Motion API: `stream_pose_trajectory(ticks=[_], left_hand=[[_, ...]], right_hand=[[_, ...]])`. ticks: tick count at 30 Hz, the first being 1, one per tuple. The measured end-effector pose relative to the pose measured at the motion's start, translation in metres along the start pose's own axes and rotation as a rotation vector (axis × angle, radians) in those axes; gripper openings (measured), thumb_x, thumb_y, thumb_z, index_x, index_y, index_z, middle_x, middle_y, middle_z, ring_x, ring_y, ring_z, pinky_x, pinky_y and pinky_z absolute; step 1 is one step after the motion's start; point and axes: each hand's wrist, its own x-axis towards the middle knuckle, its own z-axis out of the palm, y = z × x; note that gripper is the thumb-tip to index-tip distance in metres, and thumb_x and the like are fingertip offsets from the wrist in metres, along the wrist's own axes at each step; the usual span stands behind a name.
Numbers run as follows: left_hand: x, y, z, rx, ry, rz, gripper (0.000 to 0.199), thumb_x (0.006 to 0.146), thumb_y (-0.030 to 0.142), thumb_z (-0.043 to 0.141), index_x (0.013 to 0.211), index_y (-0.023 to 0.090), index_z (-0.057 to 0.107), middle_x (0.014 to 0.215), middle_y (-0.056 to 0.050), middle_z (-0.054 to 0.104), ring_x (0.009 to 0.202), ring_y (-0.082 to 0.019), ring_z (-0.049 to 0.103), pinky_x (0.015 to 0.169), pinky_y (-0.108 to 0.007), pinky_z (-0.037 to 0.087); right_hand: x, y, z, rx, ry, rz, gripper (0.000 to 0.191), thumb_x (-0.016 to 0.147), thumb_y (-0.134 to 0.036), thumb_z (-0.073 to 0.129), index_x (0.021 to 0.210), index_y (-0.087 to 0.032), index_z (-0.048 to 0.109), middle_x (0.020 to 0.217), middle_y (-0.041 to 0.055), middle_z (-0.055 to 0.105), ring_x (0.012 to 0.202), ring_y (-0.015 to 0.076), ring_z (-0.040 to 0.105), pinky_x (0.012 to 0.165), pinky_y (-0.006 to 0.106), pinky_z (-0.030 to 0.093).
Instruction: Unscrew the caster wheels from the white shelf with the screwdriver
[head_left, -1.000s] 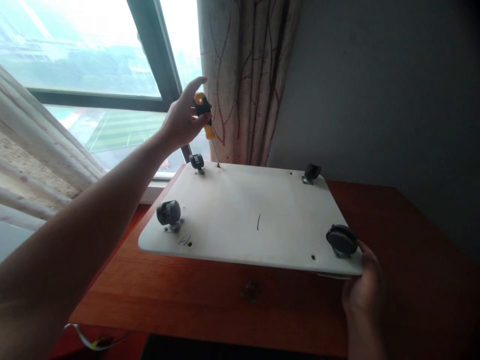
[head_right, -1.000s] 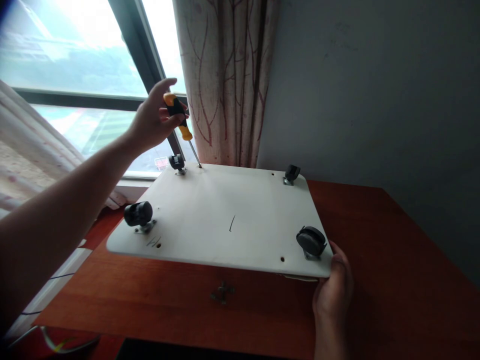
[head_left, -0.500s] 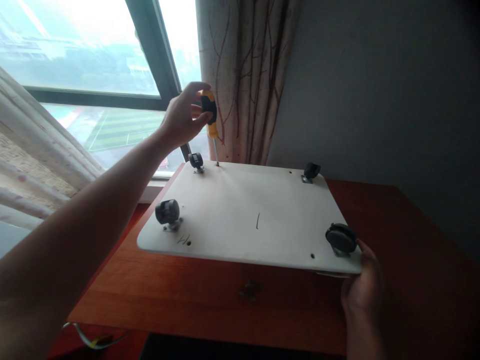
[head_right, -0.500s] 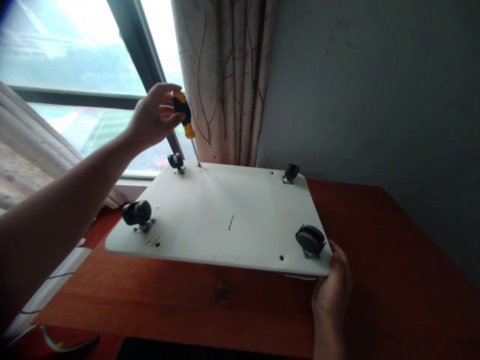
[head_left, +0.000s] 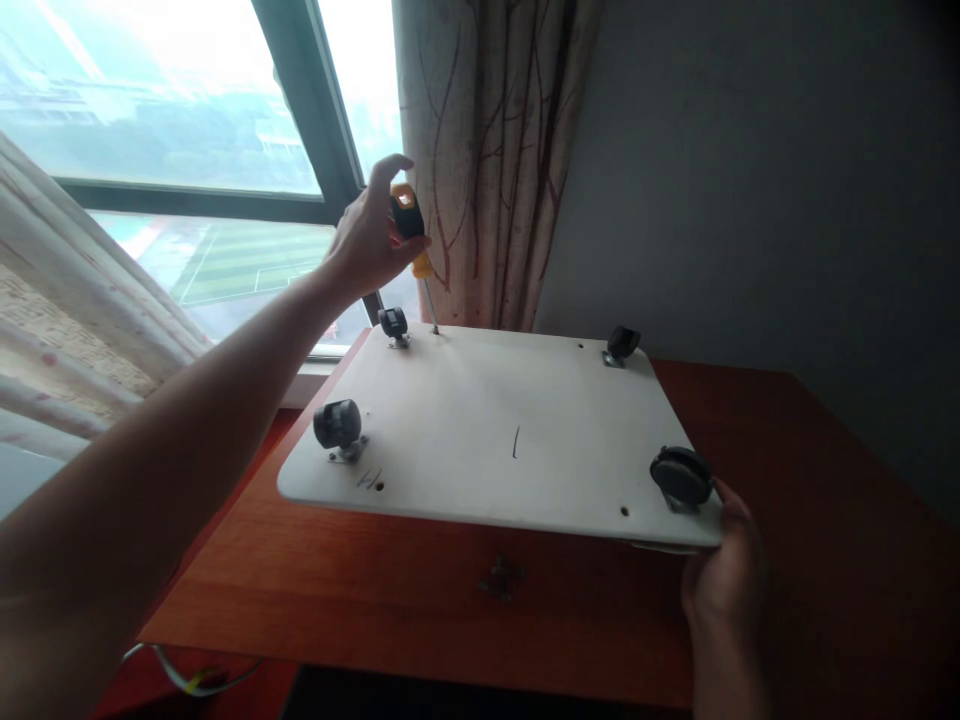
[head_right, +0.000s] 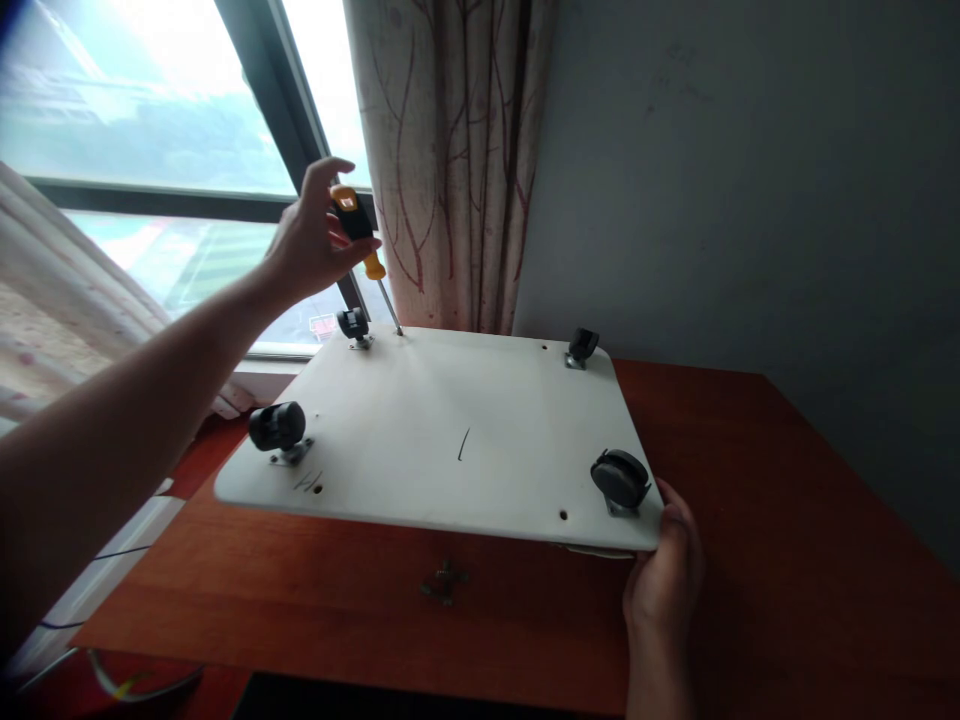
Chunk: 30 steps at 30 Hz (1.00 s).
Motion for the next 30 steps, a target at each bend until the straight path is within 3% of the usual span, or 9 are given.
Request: stream_pose_trajectory(ticks=[4, 10, 14, 17, 22, 25, 30], left_hand=[[0.000, 0.001, -0.001, 0.111, 0.041, -0.008, 0.065, 0.073, 0.029, 0.078, 0.130, 0.025, 0.049, 0.110, -0.008, 0.066, 0.067, -0.015, 0.060, 0.078, -0.042, 0.056], [0.006, -0.005, -0.001, -0.297, -0.144, -0.004, 0.067, 0.078, 0.013, 0.065, 0.139, 0.029, 0.041, 0.121, -0.007, 0.063, 0.092, -0.016, 0.065, 0.088, -0.037, 0.057], [0.004, -0.001, -0.001, -0.100, -0.050, -0.054, 0.071, 0.074, 0.017, 0.073, 0.139, 0.027, 0.045, 0.110, -0.006, 0.067, 0.076, -0.014, 0.062, 0.076, -0.036, 0.059], [0.005, 0.003, 0.000, 0.037, 0.002, -0.012, 0.069, 0.070, 0.023, 0.080, 0.133, 0.022, 0.050, 0.104, -0.007, 0.067, 0.074, -0.015, 0.061, 0.072, -0.036, 0.058], [0.007, 0.004, 0.005, -0.050, -0.052, 0.026, 0.065, 0.076, 0.017, 0.070, 0.136, 0.023, 0.045, 0.129, -0.013, 0.057, 0.092, -0.019, 0.063, 0.073, -0.034, 0.060], [0.006, 0.005, 0.007, -0.127, -0.117, 0.001, 0.073, 0.078, 0.012, 0.064, 0.144, 0.025, 0.036, 0.121, -0.011, 0.062, 0.081, -0.016, 0.066, 0.071, -0.032, 0.059], [0.004, 0.011, 0.007, 0.061, -0.032, 0.002, 0.069, 0.074, 0.030, 0.076, 0.137, 0.025, 0.047, 0.107, -0.007, 0.066, 0.063, -0.012, 0.060, 0.064, -0.030, 0.055]], right_hand=[[-0.001, -0.001, 0.001, -0.014, 0.006, 0.007, 0.039, 0.078, -0.038, 0.059, 0.108, -0.015, 0.068, 0.104, 0.0051, 0.068, 0.100, 0.0228, 0.060, 0.085, 0.035, 0.045], [0.001, 0.003, -0.002, 0.000, -0.015, 0.008, 0.040, 0.079, -0.038, 0.059, 0.111, -0.015, 0.067, 0.104, 0.0044, 0.067, 0.099, 0.0210, 0.061, 0.085, 0.033, 0.045], [0.002, 0.004, -0.003, -0.020, -0.028, -0.020, 0.041, 0.080, -0.040, 0.059, 0.111, -0.014, 0.067, 0.105, 0.0053, 0.067, 0.098, 0.0214, 0.060, 0.084, 0.033, 0.044], [0.002, 0.003, -0.003, -0.030, -0.029, -0.037, 0.040, 0.082, -0.040, 0.058, 0.110, -0.014, 0.067, 0.105, 0.0058, 0.067, 0.098, 0.0227, 0.060, 0.083, 0.034, 0.045], [0.002, 0.003, -0.003, -0.019, -0.035, -0.023, 0.038, 0.081, -0.039, 0.059, 0.109, -0.015, 0.068, 0.104, 0.0048, 0.067, 0.096, 0.0216, 0.060, 0.082, 0.033, 0.045], [0.002, 0.003, -0.002, -0.008, -0.045, -0.024, 0.037, 0.081, -0.039, 0.059, 0.109, -0.016, 0.068, 0.103, 0.0044, 0.067, 0.096, 0.0213, 0.060, 0.082, 0.033, 0.045], [0.002, 0.002, -0.001, -0.014, -0.031, -0.019, 0.036, 0.081, -0.038, 0.059, 0.108, -0.016, 0.068, 0.103, 0.0043, 0.067, 0.096, 0.0219, 0.061, 0.082, 0.034, 0.045]])
